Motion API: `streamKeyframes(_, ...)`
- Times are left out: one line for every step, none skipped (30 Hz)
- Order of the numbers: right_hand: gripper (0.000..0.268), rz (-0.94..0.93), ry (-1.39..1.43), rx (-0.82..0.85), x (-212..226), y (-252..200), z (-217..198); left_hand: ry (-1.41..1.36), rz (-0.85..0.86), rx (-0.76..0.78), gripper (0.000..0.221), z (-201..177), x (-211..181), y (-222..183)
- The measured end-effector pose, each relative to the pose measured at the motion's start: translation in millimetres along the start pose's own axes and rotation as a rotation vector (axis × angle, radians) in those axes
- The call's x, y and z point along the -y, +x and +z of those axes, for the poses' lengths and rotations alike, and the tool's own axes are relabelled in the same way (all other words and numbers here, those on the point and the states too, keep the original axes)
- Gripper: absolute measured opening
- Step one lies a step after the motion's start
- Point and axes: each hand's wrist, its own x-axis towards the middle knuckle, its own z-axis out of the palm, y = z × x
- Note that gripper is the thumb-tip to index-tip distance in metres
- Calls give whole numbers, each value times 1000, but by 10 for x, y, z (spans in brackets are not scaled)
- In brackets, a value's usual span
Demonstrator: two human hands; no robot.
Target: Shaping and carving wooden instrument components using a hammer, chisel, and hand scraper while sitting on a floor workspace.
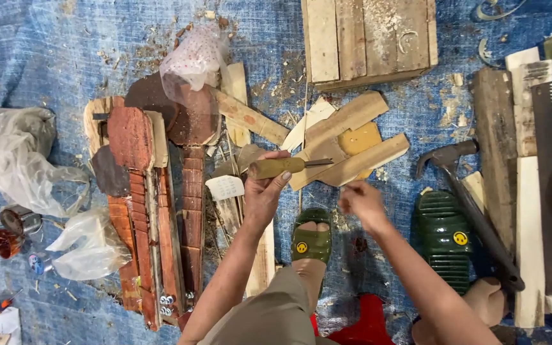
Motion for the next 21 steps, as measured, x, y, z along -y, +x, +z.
streamKeyframes(40, 3, 53, 23, 44, 19, 39, -6, 2, -4, 44, 3, -19, 3)
streamKeyframes(40, 6, 106, 45, 87, 39, 78, -13, 4, -8, 44, 6, -37, 7)
streamKeyframes(40, 10, 104, 45, 98, 41, 94, -14, 0, -9, 44, 16, -49, 11)
streamKeyframes(39, 15, 156, 66, 108, 43, 111, -22, -1, -12, 44, 25, -62, 14)
streamKeyframes(39, 18, 206, 84, 122, 53, 121, -33, 0, -16, 44, 39, -72, 22)
streamKeyframes(39, 19, 204, 83, 110, 66, 105, -35, -1, -16, 44, 72, -76, 54)
streamKeyframes(38, 24, 254, 107, 92, 61, 101, -43, -1, -23, 44, 92, -86, 68)
streamKeyframes(38, 28, 305, 130, 75, 54, 95, -50, -1, -30, 44, 112, -101, 81)
streamKeyframes(38, 26, 306, 131, 72, 43, 105, -49, 1, -30, 44, 132, -121, 90)
streamKeyframes(37, 26, 362, 152, 68, 33, 109, -55, 7, -33, 44, 157, -143, 98)
streamKeyframes(37, 29, 417, 173, 49, 12, 107, -61, 10, -34, 44, 187, -161, 93)
streamKeyframes(37, 30, 419, 173, 208, -28, 44, -59, 9, -34, 44, 195, -156, 108)
streamKeyframes(33, -29, 443, 162, 352, -77, -27, -76, 26, -25, 43, 207, -145, 113)
streamKeyframes(30, -89, 467, 150, 497, -124, -103, -93, 42, -17, 44, 224, -135, 117)
streamKeyframes(30, -90, 471, 146, 526, -41, -136, -93, 43, -11, 44, 236, -153, 121)
streamKeyframes(29, -119, 475, 132, 556, 42, -172, -69, 53, 0, 43, 250, -172, 125)
streamKeyframes(29, -146, 477, 118, 578, 119, -210, -46, 61, 10, 43, 264, -188, 122)
streamKeyframes(29, -145, 480, 113, 570, 128, -249, -46, 60, 15, 43, 270, -193, 126)
streamKeyframes(30, -156, 439, 91, 565, 145, -288, -24, 73, 23, 43, 278, -193, 132)
streamKeyframes(32, -167, 398, 69, 562, 163, -319, -2, 85, 32, 42, 279, -191, 142)
streamKeyframes(32, -167, 396, 70, 387, 210, -310, -3, 84, 30, 42, 277, -166, 169)
